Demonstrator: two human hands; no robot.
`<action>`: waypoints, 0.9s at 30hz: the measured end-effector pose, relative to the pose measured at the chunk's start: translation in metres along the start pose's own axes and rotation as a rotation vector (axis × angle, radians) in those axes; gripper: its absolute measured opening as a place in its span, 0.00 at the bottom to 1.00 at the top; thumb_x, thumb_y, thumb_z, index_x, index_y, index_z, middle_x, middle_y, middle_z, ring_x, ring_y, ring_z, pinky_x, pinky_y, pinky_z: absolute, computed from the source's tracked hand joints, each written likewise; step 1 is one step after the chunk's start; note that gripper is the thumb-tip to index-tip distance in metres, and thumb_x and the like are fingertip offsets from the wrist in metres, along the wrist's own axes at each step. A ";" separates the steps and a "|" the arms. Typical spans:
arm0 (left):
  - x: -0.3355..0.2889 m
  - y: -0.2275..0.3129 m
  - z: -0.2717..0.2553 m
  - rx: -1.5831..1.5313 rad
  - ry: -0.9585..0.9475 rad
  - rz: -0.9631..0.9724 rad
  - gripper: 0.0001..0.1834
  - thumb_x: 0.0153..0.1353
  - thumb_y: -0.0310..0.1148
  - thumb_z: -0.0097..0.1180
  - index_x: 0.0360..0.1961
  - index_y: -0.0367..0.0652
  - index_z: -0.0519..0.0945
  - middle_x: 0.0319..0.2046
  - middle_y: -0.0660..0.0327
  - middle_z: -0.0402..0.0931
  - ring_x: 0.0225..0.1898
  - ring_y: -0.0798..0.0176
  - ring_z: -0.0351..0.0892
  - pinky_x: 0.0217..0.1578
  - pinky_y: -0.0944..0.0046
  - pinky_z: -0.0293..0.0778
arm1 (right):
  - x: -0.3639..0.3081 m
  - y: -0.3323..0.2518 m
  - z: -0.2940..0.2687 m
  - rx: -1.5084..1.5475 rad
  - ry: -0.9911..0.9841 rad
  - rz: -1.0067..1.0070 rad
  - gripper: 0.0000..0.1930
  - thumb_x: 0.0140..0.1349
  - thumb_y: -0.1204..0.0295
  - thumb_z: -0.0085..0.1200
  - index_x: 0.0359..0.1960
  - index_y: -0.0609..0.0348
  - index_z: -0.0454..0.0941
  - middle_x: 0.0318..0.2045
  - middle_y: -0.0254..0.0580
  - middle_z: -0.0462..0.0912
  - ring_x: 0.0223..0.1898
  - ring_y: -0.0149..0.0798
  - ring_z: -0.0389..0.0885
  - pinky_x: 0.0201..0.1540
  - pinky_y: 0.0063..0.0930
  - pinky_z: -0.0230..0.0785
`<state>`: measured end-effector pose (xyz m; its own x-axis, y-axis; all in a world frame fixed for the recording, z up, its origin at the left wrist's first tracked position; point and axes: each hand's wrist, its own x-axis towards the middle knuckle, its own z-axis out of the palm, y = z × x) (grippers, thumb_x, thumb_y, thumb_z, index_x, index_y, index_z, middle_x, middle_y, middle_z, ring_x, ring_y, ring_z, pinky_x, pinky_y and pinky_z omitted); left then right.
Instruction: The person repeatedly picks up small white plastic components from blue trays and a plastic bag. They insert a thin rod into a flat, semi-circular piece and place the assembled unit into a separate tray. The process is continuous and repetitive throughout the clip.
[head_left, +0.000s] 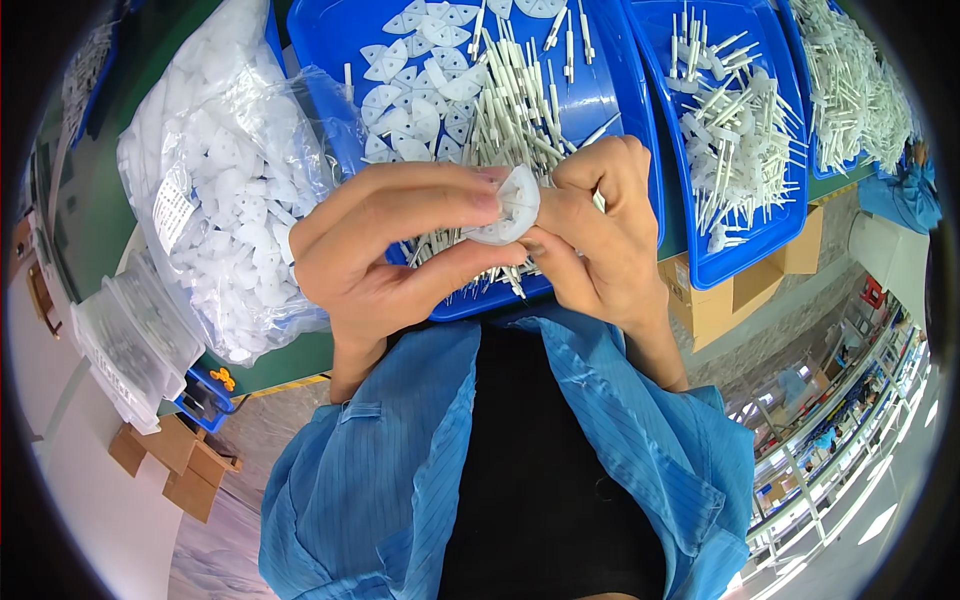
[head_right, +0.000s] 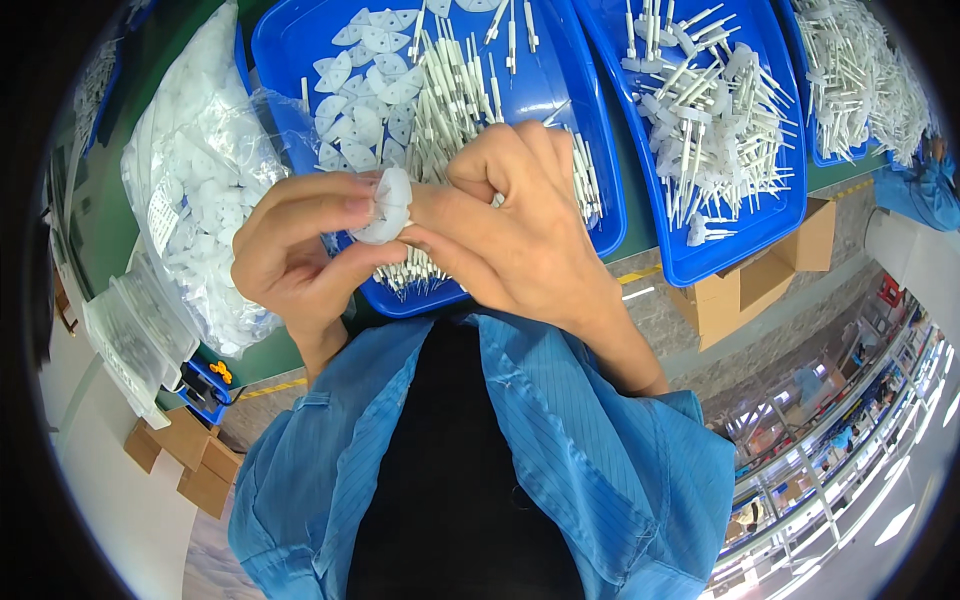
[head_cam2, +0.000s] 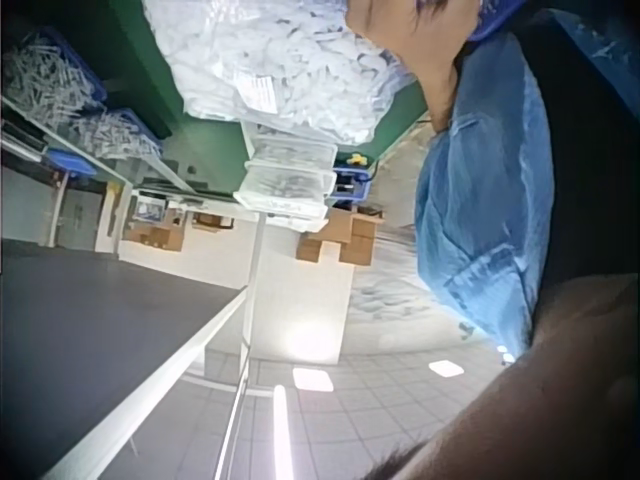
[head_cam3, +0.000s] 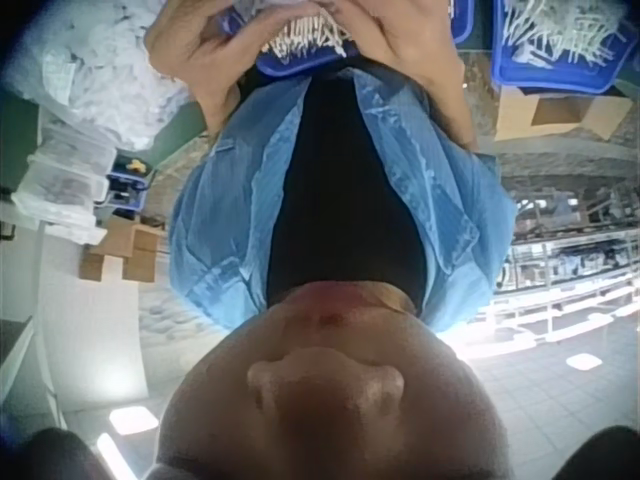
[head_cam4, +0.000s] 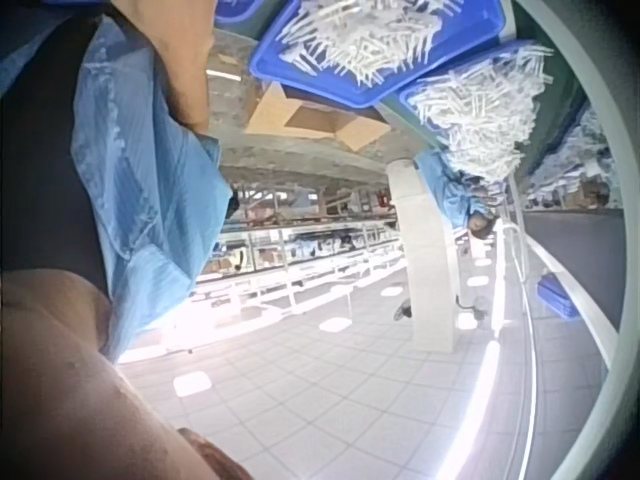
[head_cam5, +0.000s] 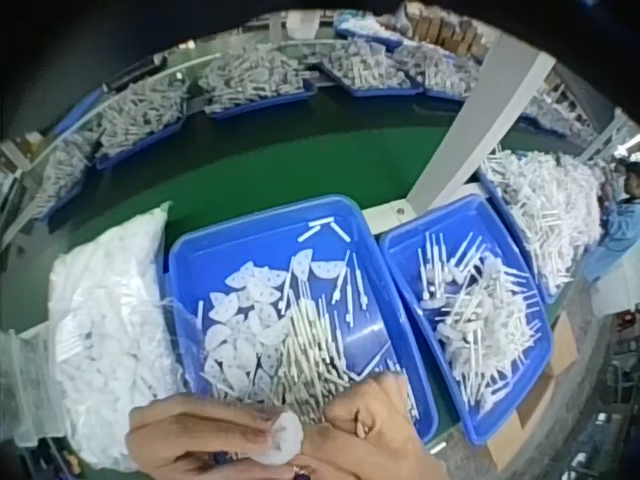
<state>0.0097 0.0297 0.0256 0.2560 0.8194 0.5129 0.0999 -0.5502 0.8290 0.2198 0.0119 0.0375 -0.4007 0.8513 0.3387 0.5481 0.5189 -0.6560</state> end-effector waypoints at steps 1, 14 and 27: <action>-0.001 -0.001 0.002 0.006 0.012 0.020 0.24 0.37 0.25 0.80 0.37 0.33 0.83 0.36 0.46 0.83 0.39 0.52 0.87 0.37 0.61 0.86 | 0.002 -0.002 -0.002 0.127 0.013 0.057 0.14 0.54 0.70 0.66 0.42 0.58 0.83 0.33 0.40 0.77 0.33 0.41 0.73 0.39 0.34 0.62; -0.011 -0.001 0.027 -0.147 0.209 -0.210 0.16 0.49 0.18 0.71 0.41 0.31 0.82 0.40 0.49 0.83 0.44 0.54 0.87 0.37 0.65 0.85 | 0.003 0.006 -0.024 -0.134 0.058 0.472 0.05 0.65 0.76 0.55 0.35 0.62 0.84 0.33 0.44 0.81 0.28 0.47 0.80 0.28 0.34 0.70; -0.014 -0.006 0.023 -0.524 0.224 -0.371 0.11 0.59 0.17 0.63 0.44 0.29 0.81 0.43 0.47 0.83 0.47 0.55 0.85 0.46 0.63 0.82 | 0.006 0.046 -0.030 -0.396 -0.080 -0.150 0.13 0.50 0.79 0.61 0.39 0.62 0.77 0.42 0.44 0.81 0.45 0.42 0.81 0.48 0.34 0.74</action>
<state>0.0277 0.0178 0.0089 0.0842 0.9835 0.1604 -0.3507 -0.1214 0.9286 0.2645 0.0435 0.0298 -0.5444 0.7638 0.3468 0.7130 0.6391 -0.2884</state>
